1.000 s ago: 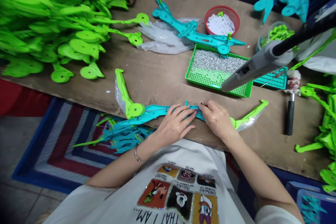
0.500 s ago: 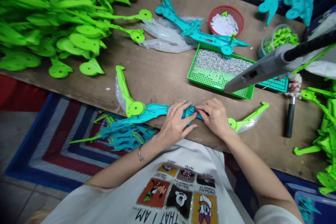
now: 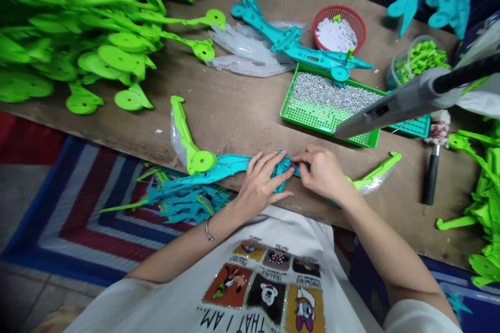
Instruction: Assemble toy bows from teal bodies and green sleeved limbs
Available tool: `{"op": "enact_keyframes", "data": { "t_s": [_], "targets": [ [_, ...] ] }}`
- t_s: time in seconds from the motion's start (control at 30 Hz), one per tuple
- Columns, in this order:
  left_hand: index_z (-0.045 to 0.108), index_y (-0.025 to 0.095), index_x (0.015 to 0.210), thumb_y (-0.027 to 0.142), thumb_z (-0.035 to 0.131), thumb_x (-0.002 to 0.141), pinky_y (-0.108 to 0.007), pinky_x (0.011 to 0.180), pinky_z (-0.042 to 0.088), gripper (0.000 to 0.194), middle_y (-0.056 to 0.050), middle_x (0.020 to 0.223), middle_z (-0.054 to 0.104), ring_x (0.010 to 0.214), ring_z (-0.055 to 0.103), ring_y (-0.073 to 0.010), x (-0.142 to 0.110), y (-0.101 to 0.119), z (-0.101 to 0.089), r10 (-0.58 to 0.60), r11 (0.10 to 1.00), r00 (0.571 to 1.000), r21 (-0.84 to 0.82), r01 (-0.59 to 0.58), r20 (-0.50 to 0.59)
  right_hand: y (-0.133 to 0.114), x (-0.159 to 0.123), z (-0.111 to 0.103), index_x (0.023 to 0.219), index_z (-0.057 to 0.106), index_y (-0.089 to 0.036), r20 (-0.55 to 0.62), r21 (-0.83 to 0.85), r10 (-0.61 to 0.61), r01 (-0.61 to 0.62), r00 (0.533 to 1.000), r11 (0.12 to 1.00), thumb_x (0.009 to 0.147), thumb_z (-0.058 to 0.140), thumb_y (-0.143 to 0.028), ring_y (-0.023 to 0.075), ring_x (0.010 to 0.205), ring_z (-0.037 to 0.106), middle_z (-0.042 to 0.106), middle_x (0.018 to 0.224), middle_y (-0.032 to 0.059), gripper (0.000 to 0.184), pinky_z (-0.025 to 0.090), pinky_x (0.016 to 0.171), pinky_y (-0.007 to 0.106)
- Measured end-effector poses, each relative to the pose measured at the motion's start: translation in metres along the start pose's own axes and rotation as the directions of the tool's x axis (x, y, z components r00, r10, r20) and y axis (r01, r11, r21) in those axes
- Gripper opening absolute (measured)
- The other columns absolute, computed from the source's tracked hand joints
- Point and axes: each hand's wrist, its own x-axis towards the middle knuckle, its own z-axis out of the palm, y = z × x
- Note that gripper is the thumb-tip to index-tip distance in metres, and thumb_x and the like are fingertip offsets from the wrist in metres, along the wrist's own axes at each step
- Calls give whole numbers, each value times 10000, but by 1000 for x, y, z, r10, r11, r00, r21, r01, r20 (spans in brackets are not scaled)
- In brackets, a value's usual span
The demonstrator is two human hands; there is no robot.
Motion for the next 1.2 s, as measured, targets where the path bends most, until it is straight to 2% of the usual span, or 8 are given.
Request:
{"op": "enact_keyframes", "data": {
  "t_s": [0.07,0.17,0.27,0.43,0.63,0.73,0.97,1.2],
  "targets": [
    [650,242,1337,415,843,795,-626,1172,327,601,-192,1581,463,1426,454,-361,1,1,-1,-9,1000,1000,1,9,7,4,7,-5,1017,775,-210,17,136,77,-78,997,988,929,573,-182,185,843,697,779,974,42,222,511,793,319],
    [646,246,1344,406,851,788,-622,1170,330,614,-188,1588,456,1424,454,-360,1,1,-2,-22,1000,1000,-1,22,18,11,20,-5,955,775,-203,62,218,147,-157,987,963,911,635,-252,165,751,688,787,894,22,155,496,720,291],
    [639,247,1354,402,844,797,-613,1183,323,613,-179,1589,459,1432,450,-352,1,2,-2,-22,1000,1000,0,22,18,17,31,-2,861,787,-199,148,255,139,-173,979,951,861,694,-249,153,704,683,785,824,12,106,490,680,271],
    [638,247,1349,393,835,809,-603,1187,326,593,-174,1576,476,1429,457,-339,1,2,0,-27,1000,1000,8,27,10,21,33,-1,839,792,-197,150,275,117,-155,982,949,853,706,-270,153,696,690,782,797,17,114,508,671,269],
    [649,244,1324,400,813,832,-615,1174,335,541,-179,1556,496,1420,465,-345,1,1,0,-12,1000,1000,1,12,-4,25,19,-3,1059,732,-175,258,595,122,-257,958,761,771,795,-322,190,884,748,793,1023,68,330,609,829,339],
    [655,241,1311,411,798,845,-626,1159,342,517,-190,1543,506,1417,462,-354,1,0,2,3,1000,1000,22,-2,-20,26,16,1,1039,724,-165,210,552,129,-226,969,803,754,805,-282,180,842,740,791,1015,74,319,611,815,343],
    [631,220,1343,423,795,847,-634,1156,329,561,-211,1550,495,1433,446,-378,-1,-3,6,49,996,999,80,-49,-7,23,15,4,1031,739,-172,122,331,48,-86,991,940,852,714,-239,160,779,710,784,937,51,193,560,735,291],
    [617,246,1366,441,770,865,-630,1143,344,559,-192,1547,508,1404,469,-373,2,-1,0,46,992,999,116,-49,27,27,12,-5,1005,730,-172,133,410,69,-119,989,905,854,725,-295,162,762,702,772,887,34,195,557,737,294]
  ]
}}
